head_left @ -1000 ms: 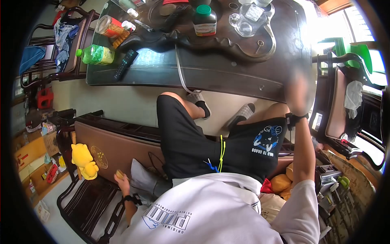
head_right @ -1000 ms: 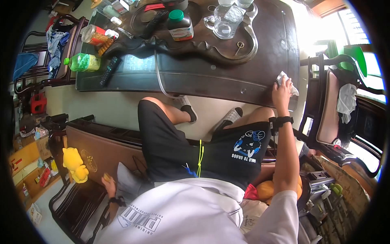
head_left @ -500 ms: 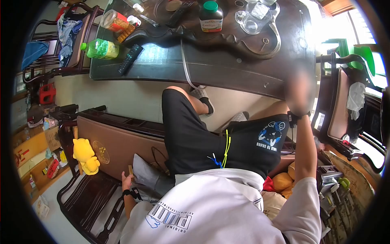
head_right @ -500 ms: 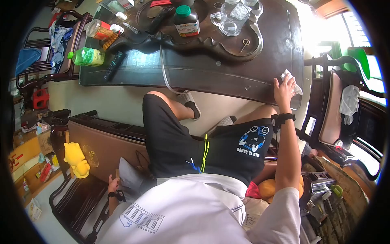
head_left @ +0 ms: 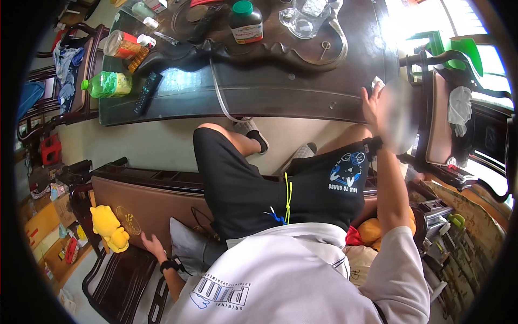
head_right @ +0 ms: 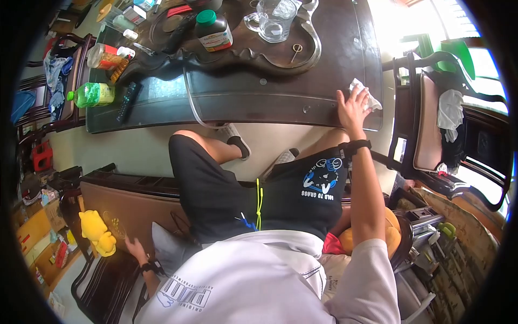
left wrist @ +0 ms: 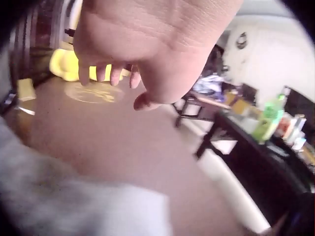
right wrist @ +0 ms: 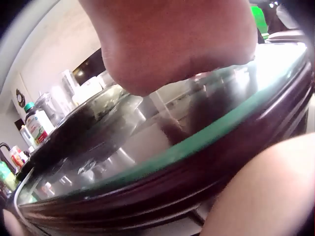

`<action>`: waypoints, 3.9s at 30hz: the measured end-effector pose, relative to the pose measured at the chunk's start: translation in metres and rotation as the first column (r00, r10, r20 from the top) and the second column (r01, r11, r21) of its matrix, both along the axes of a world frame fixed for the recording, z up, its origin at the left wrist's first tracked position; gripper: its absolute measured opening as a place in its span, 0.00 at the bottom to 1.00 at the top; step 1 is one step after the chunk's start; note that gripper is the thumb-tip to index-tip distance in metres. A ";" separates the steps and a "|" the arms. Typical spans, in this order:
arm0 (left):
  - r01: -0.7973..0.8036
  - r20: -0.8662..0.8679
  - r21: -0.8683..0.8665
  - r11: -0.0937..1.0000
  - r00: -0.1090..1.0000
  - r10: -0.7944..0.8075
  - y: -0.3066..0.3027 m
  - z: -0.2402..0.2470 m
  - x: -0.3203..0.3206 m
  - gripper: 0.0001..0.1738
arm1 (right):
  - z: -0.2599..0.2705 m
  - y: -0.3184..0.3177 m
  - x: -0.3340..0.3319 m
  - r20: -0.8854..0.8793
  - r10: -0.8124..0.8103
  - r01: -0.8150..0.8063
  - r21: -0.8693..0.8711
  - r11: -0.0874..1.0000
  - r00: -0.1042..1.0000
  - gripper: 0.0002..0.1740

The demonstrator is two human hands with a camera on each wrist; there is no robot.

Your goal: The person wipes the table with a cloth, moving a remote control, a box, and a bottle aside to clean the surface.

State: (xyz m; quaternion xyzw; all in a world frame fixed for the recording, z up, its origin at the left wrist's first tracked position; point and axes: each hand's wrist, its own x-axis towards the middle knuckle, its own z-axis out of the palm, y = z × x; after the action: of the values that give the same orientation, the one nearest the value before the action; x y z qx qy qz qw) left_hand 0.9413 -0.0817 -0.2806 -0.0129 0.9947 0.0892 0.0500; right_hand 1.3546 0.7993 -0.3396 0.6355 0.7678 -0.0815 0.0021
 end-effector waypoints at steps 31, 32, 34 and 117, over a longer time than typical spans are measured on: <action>0.978 -0.186 0.199 -0.063 -0.025 -0.982 0.731 0.000 0.050 0.44 | 0.011 -0.050 -0.026 -0.089 0.046 -0.048 -0.027 0.998 0.995 0.48; 0.978 -0.184 0.200 -0.064 -0.027 -0.983 0.732 0.001 0.049 0.44 | 0.010 -0.055 -0.042 -0.099 -0.068 0.067 -0.012 0.998 0.993 0.51; 0.966 -0.141 0.251 -0.065 -0.030 -0.990 0.733 0.003 0.046 0.45 | 0.013 -0.071 -0.076 -0.134 0.019 -0.024 -0.035 0.999 0.991 0.56; 0.826 0.364 0.487 0.284 0.103 -0.926 0.482 0.025 -0.146 0.51 | 0.035 -0.170 -0.288 -0.105 0.691 -0.693 0.026 0.721 0.715 0.56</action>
State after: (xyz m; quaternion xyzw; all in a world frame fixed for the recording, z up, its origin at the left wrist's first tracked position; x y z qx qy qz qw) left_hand 0.7955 0.4004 -0.2556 0.5567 0.7194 0.1122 0.4000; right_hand 1.0668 0.6291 -0.3047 0.2973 0.9479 -0.1145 -0.0040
